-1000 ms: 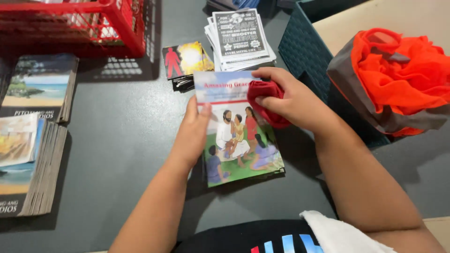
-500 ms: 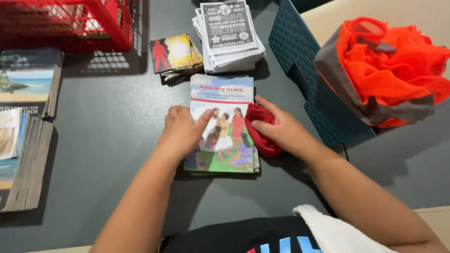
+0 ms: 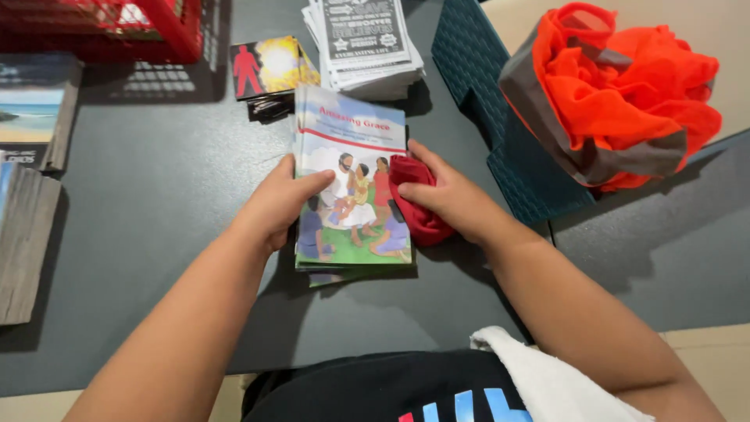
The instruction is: Organizing and wiping religious pamphlets and booklets on a table.
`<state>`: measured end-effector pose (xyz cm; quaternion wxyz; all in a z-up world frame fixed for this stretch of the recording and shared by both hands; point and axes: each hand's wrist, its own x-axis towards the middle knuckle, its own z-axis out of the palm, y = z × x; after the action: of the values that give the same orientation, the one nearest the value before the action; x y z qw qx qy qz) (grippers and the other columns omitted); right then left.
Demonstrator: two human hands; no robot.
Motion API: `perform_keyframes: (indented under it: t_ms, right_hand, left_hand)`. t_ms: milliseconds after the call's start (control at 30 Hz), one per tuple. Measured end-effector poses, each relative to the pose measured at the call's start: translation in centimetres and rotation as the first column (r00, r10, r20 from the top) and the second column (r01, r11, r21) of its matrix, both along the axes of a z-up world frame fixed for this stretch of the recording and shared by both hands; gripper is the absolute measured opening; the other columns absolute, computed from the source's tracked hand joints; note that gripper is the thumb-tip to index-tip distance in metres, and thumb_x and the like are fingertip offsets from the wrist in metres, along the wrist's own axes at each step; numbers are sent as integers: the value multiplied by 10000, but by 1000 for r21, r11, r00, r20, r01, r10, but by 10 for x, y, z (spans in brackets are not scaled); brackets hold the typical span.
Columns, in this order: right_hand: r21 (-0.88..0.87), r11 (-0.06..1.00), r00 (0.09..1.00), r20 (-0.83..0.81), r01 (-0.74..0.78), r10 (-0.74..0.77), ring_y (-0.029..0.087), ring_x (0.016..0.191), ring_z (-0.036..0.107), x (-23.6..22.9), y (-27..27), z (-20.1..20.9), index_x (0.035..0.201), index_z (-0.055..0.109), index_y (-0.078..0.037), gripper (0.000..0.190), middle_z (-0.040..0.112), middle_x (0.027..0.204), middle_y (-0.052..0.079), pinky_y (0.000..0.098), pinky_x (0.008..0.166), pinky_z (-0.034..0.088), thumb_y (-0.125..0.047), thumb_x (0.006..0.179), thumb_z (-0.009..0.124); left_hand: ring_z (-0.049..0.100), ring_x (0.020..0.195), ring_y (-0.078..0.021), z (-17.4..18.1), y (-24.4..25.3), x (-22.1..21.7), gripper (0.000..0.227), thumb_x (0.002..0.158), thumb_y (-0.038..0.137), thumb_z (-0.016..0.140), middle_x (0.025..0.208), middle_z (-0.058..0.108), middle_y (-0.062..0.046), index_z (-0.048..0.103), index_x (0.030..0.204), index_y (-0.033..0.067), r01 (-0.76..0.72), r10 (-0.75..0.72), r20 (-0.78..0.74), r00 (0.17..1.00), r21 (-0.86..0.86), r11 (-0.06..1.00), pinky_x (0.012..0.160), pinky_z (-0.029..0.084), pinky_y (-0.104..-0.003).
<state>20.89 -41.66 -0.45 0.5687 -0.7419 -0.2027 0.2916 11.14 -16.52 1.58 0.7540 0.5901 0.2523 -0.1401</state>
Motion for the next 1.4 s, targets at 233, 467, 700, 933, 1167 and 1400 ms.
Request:
perform_keyframes:
  t_ms: [233,467,700,933,1167,1400]
  right_hand:
    - [213,974,968,-250,74,-18,221,1166,637,4,7,46,1518,398,-43,758,643,1333,116,354,985,522,-3,797,627]
    - [350,935,982,191,-60,-8,196,1305,611,-12,11,75,1450,491,-35,687,623,1364,90,345,1133,473,82,778,580]
    - [83,996,933,361,-33,1,184,1241,585,-18,18,55,1437,486,-40,691,618,1332,83,327,1082,462,86,770,608]
    - [221,975,841,531,-16,-107,218,1307,551,-25,33,3,1433,448,-8,625,584,1361,129,357,1143,435,59,833,606]
    - [82,995,756,647,61,-100,286,1253,590,-25,31,-17,1409,446,-13,603,626,1301,146,371,1084,485,45,848,657]
    - [152,988,747,659,-18,-88,318,1298,593,-28,32,4,1414,464,-30,609,607,1331,174,402,1133,473,60,833,621]
  left_hand:
    - [579,1269,-205,20,7,-23,615,939,131,723,1376,594,-112,412,1461,31,-128,-18,605,796,196,972,1093,472,-371]
    - [563,1317,-208,29,8,-25,758,922,34,696,1402,526,-86,294,1562,90,-258,-31,820,572,215,942,1124,508,-384]
    - [536,1358,-222,7,3,-31,784,972,53,810,1411,504,-97,285,1555,75,-280,-27,867,498,190,941,1198,480,-387]
    - [714,1115,-216,-2,-4,-25,577,872,123,882,1221,732,-139,564,1345,30,-505,-50,812,582,409,760,998,568,-352]
    - [762,985,-288,11,-11,-29,338,895,178,854,1104,772,-117,709,1158,23,-540,-84,824,561,441,717,921,603,-359]
    - [674,1017,-372,-4,-14,-28,335,861,237,885,1059,704,-141,706,1072,49,-751,-371,807,460,576,322,938,537,-424]
